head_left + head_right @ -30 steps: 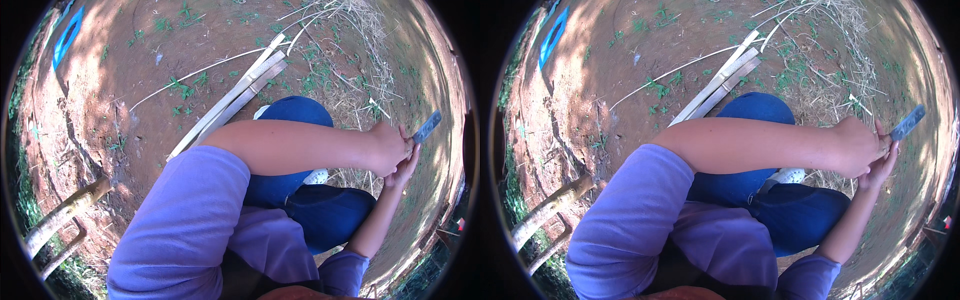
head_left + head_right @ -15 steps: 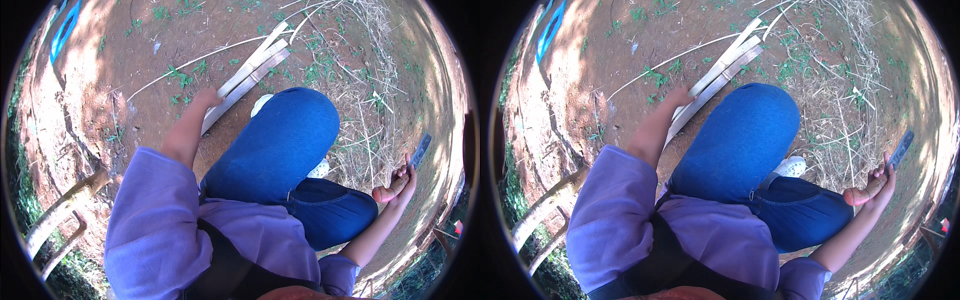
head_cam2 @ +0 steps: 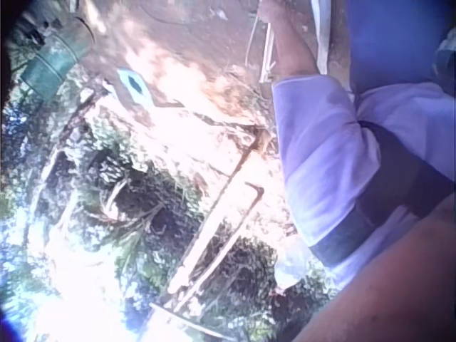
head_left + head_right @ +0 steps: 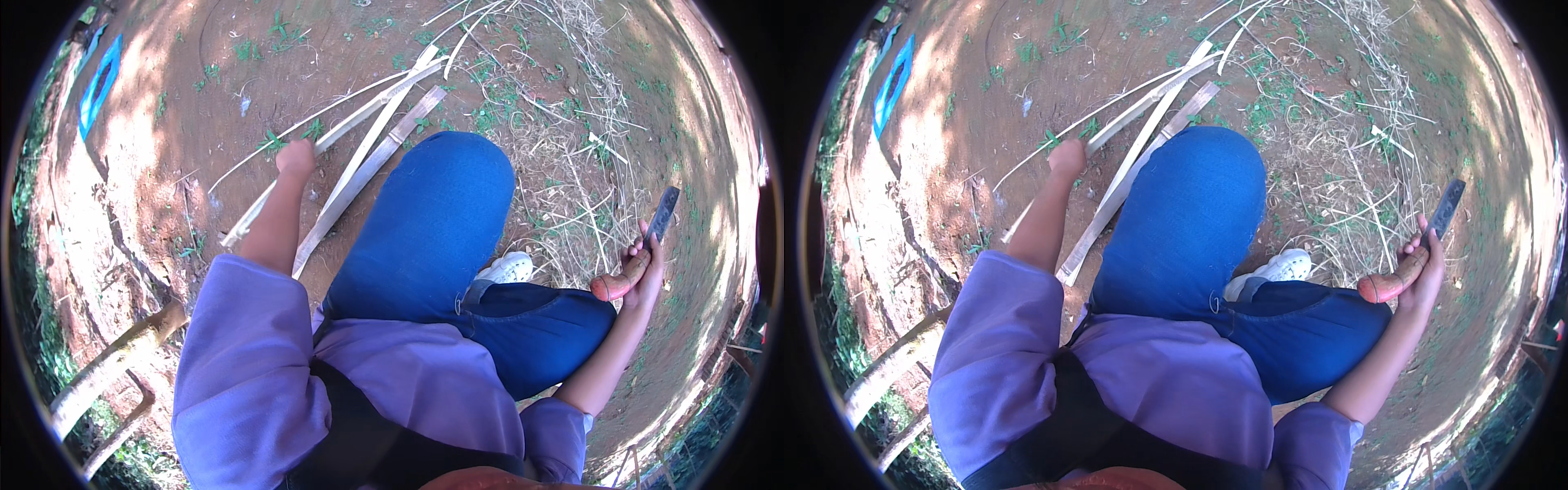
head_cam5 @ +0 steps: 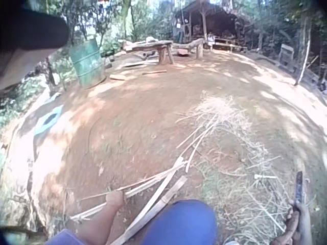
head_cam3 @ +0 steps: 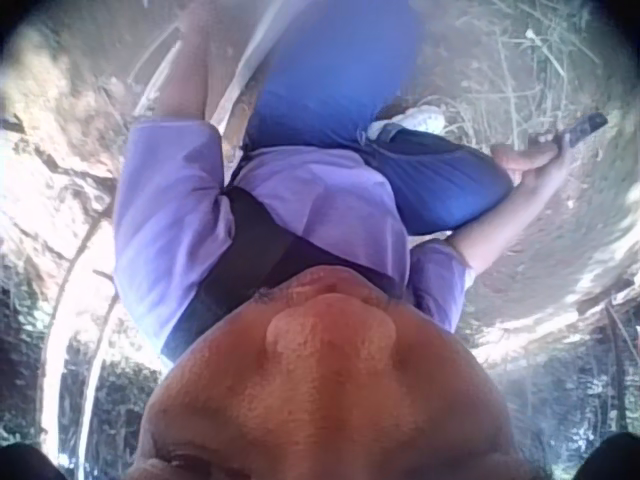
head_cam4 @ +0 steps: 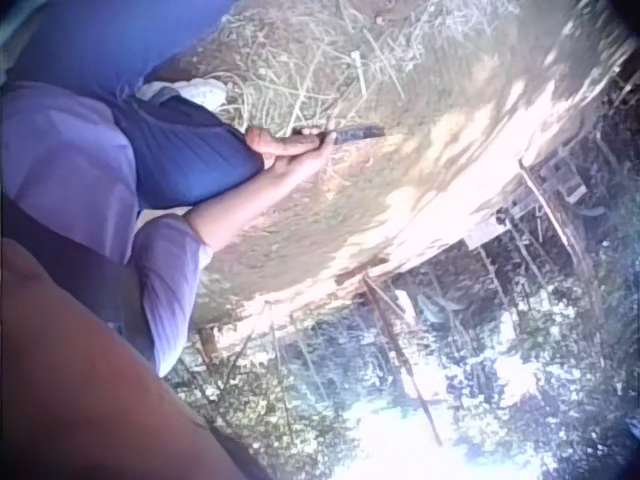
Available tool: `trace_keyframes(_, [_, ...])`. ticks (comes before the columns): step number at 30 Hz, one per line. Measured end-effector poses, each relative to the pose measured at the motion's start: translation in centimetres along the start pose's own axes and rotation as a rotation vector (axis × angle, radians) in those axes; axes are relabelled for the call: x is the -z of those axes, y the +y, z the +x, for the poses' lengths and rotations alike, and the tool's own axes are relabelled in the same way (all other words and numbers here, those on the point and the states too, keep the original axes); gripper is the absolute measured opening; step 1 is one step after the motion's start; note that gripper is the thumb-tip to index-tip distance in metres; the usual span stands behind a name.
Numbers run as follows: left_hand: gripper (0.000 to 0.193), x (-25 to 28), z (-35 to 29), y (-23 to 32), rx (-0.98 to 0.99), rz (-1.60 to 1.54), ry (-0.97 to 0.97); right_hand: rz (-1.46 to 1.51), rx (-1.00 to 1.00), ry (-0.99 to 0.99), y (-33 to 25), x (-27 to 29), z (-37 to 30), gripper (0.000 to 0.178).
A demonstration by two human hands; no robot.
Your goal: The person holds a thin strip of bamboo and uses a machete to shave and smooth its surface while sitting in an outdoor workspace.
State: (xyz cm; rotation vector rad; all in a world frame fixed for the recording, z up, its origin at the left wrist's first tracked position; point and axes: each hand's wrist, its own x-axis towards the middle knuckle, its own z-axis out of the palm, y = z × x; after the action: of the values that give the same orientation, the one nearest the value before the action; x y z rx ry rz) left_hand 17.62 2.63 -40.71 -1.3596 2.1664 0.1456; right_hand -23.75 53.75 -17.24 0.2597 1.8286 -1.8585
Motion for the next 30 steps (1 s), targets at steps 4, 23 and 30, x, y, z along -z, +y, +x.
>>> trace_keyframes(4, [0.023,7.8,4.6,-3.7,0.035,-0.067,0.332,0.015,-0.008,-0.065,0.1,-1.5,0.3,0.046])
trace_keyframes(23, [0.097,37.5,-14.4,29.1,-1.413,-1.308,1.161,-0.154,0.078,-0.048,0.3,0.7,-2.0,0.032])
trace_keyframes(30, [0.102,34.1,-16.9,38.8,-1.671,-1.812,0.082,-0.339,0.077,0.004,0.9,1.0,-2.6,0.031])
